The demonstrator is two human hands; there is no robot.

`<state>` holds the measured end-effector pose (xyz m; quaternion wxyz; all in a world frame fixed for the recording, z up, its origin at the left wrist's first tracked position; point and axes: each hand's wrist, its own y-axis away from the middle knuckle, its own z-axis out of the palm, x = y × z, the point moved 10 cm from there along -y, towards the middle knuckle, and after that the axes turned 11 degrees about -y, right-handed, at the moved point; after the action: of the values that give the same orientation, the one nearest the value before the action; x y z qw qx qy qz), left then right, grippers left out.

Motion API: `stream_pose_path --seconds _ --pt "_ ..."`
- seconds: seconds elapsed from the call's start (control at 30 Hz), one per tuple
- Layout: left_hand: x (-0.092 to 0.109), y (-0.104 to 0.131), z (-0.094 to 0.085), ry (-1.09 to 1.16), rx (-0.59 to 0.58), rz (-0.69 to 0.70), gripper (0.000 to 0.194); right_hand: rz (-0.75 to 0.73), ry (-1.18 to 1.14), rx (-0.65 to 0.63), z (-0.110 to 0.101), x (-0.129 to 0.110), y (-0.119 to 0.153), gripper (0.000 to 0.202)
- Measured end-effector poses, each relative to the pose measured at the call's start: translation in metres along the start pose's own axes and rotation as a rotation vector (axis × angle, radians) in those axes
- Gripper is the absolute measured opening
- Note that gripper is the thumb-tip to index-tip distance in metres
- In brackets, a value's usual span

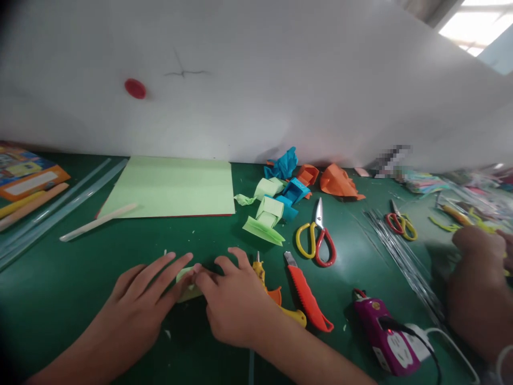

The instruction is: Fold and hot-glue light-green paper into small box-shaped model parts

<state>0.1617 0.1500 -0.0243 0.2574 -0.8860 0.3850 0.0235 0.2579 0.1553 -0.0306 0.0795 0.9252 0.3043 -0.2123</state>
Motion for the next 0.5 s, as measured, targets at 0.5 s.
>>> stream_pose_path --seconds 0.5 --pt "0.011 0.002 0.003 -0.078 -0.047 0.063 0.044 0.080 -0.046 -0.005 0.001 0.006 -0.003 0.055"
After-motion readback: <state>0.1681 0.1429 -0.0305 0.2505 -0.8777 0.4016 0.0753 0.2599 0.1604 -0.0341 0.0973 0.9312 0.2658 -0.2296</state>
